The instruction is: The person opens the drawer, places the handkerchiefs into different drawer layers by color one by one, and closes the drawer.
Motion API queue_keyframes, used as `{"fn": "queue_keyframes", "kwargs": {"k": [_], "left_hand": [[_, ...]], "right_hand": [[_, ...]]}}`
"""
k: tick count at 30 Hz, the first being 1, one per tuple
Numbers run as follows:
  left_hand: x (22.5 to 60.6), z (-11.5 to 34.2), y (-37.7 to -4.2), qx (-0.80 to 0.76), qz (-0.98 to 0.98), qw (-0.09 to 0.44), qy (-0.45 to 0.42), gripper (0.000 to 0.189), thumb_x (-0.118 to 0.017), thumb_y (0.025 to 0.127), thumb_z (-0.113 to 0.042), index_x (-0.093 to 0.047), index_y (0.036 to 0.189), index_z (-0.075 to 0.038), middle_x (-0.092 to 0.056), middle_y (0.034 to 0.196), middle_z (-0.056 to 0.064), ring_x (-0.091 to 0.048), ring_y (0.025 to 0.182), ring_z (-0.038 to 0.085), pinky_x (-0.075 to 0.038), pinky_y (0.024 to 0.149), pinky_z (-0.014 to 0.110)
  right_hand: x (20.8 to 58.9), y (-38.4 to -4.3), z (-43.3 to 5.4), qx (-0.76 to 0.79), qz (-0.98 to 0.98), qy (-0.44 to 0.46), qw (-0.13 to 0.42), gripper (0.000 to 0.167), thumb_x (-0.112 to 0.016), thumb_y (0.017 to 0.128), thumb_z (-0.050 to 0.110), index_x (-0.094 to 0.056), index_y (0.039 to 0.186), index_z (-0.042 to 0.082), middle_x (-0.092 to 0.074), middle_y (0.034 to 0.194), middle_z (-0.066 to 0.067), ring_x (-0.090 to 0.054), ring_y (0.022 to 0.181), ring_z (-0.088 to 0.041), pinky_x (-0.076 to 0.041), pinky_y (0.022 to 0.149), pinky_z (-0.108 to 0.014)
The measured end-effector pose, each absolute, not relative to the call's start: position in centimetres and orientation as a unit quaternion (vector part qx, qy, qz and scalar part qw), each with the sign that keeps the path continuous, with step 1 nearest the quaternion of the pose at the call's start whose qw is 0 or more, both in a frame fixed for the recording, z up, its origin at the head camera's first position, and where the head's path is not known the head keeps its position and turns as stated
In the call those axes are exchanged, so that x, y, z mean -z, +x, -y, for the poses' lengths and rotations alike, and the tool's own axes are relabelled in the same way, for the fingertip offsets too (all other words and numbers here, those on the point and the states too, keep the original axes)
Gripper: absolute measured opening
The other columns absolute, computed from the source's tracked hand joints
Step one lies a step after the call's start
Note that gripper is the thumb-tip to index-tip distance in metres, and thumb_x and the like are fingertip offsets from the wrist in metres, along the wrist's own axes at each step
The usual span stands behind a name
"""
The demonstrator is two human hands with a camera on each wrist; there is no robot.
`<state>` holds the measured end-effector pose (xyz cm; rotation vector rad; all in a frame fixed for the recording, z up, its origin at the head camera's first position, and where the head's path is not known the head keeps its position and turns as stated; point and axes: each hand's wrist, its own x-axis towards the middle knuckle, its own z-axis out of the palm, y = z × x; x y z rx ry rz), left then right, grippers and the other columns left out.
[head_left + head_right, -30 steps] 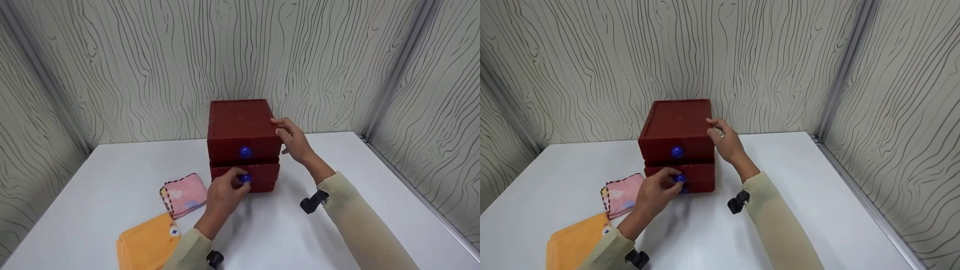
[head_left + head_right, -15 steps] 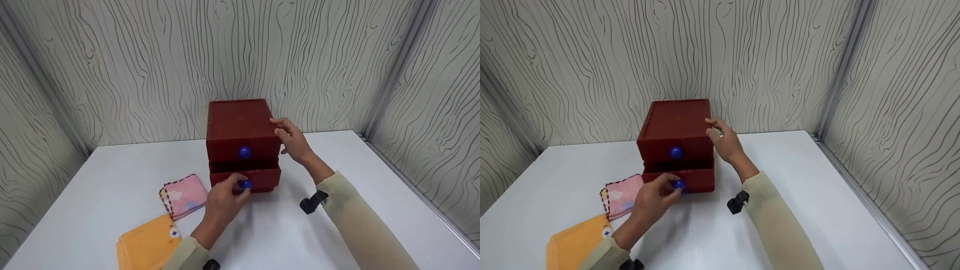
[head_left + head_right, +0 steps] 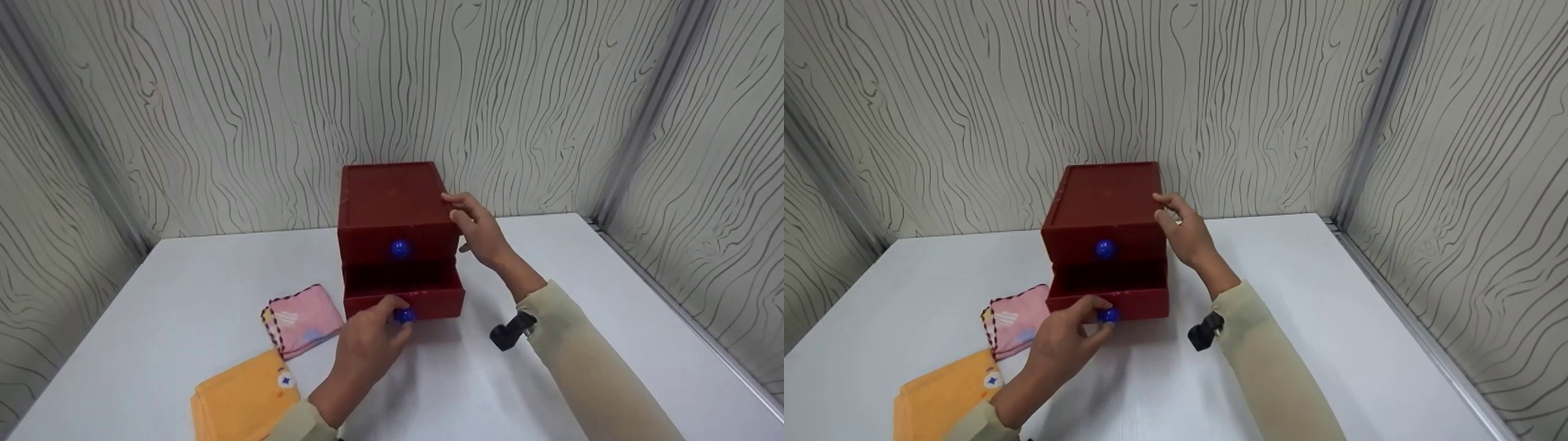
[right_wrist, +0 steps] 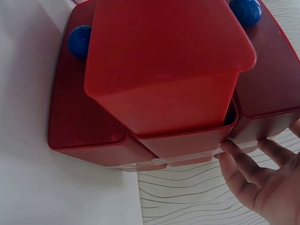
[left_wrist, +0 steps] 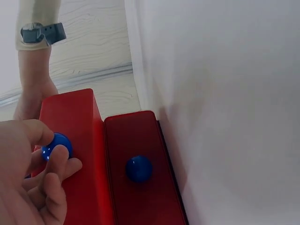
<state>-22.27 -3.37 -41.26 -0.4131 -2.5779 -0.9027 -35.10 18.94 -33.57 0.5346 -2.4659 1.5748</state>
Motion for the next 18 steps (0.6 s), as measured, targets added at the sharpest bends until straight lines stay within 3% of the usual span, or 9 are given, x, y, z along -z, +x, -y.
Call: {"fn": "queue_keyframes", "kwargs": {"k": [12, 18], "left_hand": [[41.3, 2.9, -20.5, 0.336, 0.91, 0.194, -0.149, 0.023, -0.077, 0.079, -0.021, -0.065, 0.098, -0.025, -0.074, 0.083, -0.007, -0.069, 0.075, 0.008, -0.057, 0.087, 0.038], [40.9, 2.8, -19.3, 0.317, 0.917, 0.184, -0.156, 0.025, -0.078, 0.077, -0.021, -0.064, 0.096, -0.026, -0.072, 0.078, -0.009, -0.066, 0.067, 0.003, -0.058, 0.084, 0.039]], "right_hand": [[34.0, -35.2, -18.9, -0.52, 0.83, 0.177, 0.093, 0.043, -0.035, 0.101, 0.029, -0.046, 0.142, 0.023, -0.049, 0.141, -0.013, -0.064, 0.107, -0.036, -0.054, 0.056, -0.037], [33.9, -35.2, -18.9, -0.526, 0.825, 0.185, 0.093, 0.042, -0.036, 0.102, 0.028, -0.046, 0.142, 0.019, -0.048, 0.143, -0.016, -0.064, 0.107, -0.038, -0.054, 0.056, -0.037]]}}
